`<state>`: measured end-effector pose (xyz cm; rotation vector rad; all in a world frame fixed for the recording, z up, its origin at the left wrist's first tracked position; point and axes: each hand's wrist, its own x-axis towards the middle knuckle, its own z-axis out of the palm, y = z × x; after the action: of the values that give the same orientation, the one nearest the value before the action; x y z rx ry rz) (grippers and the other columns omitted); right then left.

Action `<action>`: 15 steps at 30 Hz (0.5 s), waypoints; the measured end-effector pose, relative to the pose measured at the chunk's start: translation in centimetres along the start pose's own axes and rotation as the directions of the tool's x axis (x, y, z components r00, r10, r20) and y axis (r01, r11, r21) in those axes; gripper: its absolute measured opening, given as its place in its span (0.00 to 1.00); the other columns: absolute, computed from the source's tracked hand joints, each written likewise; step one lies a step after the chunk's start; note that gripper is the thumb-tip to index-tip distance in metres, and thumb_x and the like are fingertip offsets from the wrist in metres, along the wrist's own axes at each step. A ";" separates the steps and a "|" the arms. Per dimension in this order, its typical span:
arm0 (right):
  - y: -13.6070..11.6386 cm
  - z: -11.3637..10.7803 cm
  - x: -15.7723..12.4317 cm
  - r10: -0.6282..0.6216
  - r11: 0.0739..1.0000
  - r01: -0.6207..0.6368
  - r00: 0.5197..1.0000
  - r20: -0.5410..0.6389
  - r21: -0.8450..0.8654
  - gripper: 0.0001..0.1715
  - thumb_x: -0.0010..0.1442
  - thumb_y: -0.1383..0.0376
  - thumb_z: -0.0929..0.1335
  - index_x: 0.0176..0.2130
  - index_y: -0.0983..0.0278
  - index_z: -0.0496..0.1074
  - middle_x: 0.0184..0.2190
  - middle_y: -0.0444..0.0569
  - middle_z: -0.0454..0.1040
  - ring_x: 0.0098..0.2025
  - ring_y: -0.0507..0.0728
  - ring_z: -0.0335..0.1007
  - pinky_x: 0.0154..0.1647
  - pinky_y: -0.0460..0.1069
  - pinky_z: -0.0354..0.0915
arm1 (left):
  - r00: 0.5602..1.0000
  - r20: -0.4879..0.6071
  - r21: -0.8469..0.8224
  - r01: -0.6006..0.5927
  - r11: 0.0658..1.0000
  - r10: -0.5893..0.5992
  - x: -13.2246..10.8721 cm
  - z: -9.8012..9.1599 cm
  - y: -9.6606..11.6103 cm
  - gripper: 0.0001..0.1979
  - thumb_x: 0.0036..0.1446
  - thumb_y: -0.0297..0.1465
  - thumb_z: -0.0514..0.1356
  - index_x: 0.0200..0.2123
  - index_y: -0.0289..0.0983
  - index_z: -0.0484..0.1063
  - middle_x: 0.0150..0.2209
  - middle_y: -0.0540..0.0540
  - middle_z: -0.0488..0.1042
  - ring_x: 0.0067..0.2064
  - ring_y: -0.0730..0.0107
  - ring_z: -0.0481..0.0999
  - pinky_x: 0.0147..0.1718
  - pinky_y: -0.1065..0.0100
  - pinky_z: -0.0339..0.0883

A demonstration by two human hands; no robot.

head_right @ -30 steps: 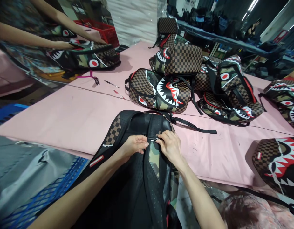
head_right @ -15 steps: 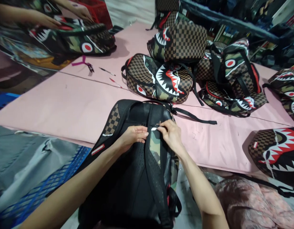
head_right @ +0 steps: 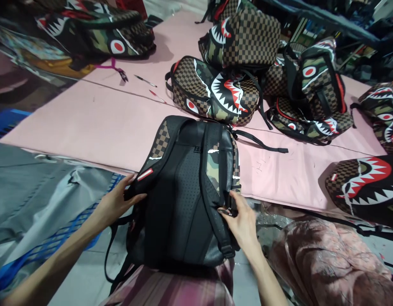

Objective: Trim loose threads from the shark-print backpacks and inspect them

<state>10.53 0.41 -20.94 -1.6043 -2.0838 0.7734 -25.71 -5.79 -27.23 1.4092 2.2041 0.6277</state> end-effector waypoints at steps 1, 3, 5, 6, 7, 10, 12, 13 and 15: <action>-0.7 0.5 -0.8 -0.021 0.996 0.023 0.999 0.025 -0.085 0.32 0.52 0.54 0.68 0.54 0.61 0.63 0.51 0.53 0.70 0.49 0.62 0.69 0.44 0.53 0.68 | 0.999 0.025 -0.009 0.024 1.000 -0.024 -0.5 -0.4 0.2 0.32 0.48 0.44 0.58 0.54 0.36 0.59 0.46 0.39 0.72 0.47 0.51 0.72 0.43 0.56 0.68; -1.9 1.5 -2.2 -0.030 0.957 0.053 0.996 0.086 -0.284 0.38 0.51 0.55 0.69 0.58 0.60 0.59 0.55 0.53 0.66 0.45 0.63 0.72 0.37 0.53 0.70 | 1.000 0.028 -0.043 0.013 0.999 -0.011 -2.2 -1.4 1.4 0.31 0.47 0.44 0.58 0.53 0.35 0.62 0.45 0.39 0.73 0.47 0.51 0.72 0.44 0.56 0.68; -2.6 2.3 -3.3 -0.001 0.885 0.062 0.992 0.129 -0.462 0.39 0.51 0.58 0.70 0.59 0.59 0.57 0.57 0.53 0.63 0.36 0.61 0.75 0.28 0.52 0.70 | 0.998 0.008 -0.093 -0.055 0.994 0.056 -5.0 -2.1 3.0 0.32 0.47 0.44 0.58 0.54 0.35 0.61 0.47 0.39 0.72 0.49 0.52 0.72 0.46 0.56 0.67; -2.7 2.5 -3.8 0.013 0.851 0.060 0.991 0.135 -0.522 0.37 0.52 0.60 0.69 0.59 0.58 0.57 0.57 0.52 0.63 0.32 0.59 0.75 0.25 0.51 0.69 | 0.996 0.007 -0.116 -0.089 0.989 0.090 -6.7 -1.9 3.7 0.33 0.47 0.43 0.59 0.55 0.36 0.60 0.49 0.40 0.71 0.49 0.52 0.71 0.47 0.56 0.67; -2.7 2.7 -4.2 0.021 0.826 0.055 0.992 0.128 -0.561 0.35 0.53 0.62 0.68 0.59 0.58 0.57 0.57 0.51 0.64 0.30 0.58 0.75 0.23 0.50 0.68 | 0.993 0.023 -0.143 -0.110 0.984 0.115 -8.3 -1.5 4.3 0.34 0.47 0.41 0.59 0.57 0.36 0.58 0.51 0.40 0.70 0.51 0.53 0.71 0.47 0.57 0.67; -2.4 2.7 -4.9 0.017 0.807 0.034 0.997 0.081 -0.589 0.31 0.56 0.64 0.65 0.58 0.59 0.58 0.54 0.49 0.67 0.29 0.56 0.74 0.24 0.49 0.68 | 0.993 0.077 -0.217 -0.075 0.973 0.094 -12.0 0.9 5.0 0.33 0.49 0.34 0.57 0.60 0.37 0.55 0.53 0.39 0.68 0.53 0.55 0.69 0.49 0.57 0.67; -2.3 2.6 -5.2 0.005 0.815 0.038 0.997 0.073 -0.578 0.31 0.56 0.66 0.65 0.58 0.59 0.58 0.53 0.49 0.67 0.31 0.56 0.74 0.25 0.49 0.68 | 0.995 0.081 -0.260 -0.039 0.965 0.062 -13.0 2.3 4.8 0.32 0.50 0.32 0.56 0.60 0.36 0.55 0.54 0.38 0.68 0.55 0.56 0.68 0.51 0.55 0.64; -2.2 2.6 -5.4 -0.001 0.819 0.043 0.997 0.073 -0.572 0.31 0.56 0.66 0.65 0.58 0.59 0.58 0.53 0.49 0.67 0.33 0.56 0.74 0.26 0.49 0.68 | 0.995 0.083 -0.280 -0.033 0.960 0.058 -13.2 2.7 4.5 0.32 0.50 0.32 0.56 0.60 0.36 0.56 0.54 0.38 0.67 0.55 0.56 0.67 0.52 0.55 0.63; -2.2 2.6 -5.6 -0.011 0.824 0.048 0.998 0.068 -0.565 0.30 0.56 0.66 0.65 0.58 0.59 0.58 0.52 0.49 0.68 0.35 0.57 0.74 0.27 0.49 0.68 | 0.994 0.091 -0.308 -0.027 0.951 0.058 -13.2 3.1 4.1 0.31 0.51 0.31 0.56 0.60 0.36 0.55 0.55 0.38 0.66 0.56 0.56 0.66 0.54 0.54 0.61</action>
<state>8.75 -5.84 -21.39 -1.8412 -2.5366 0.1819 -16.01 -15.93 -25.61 1.2986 1.9062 0.8547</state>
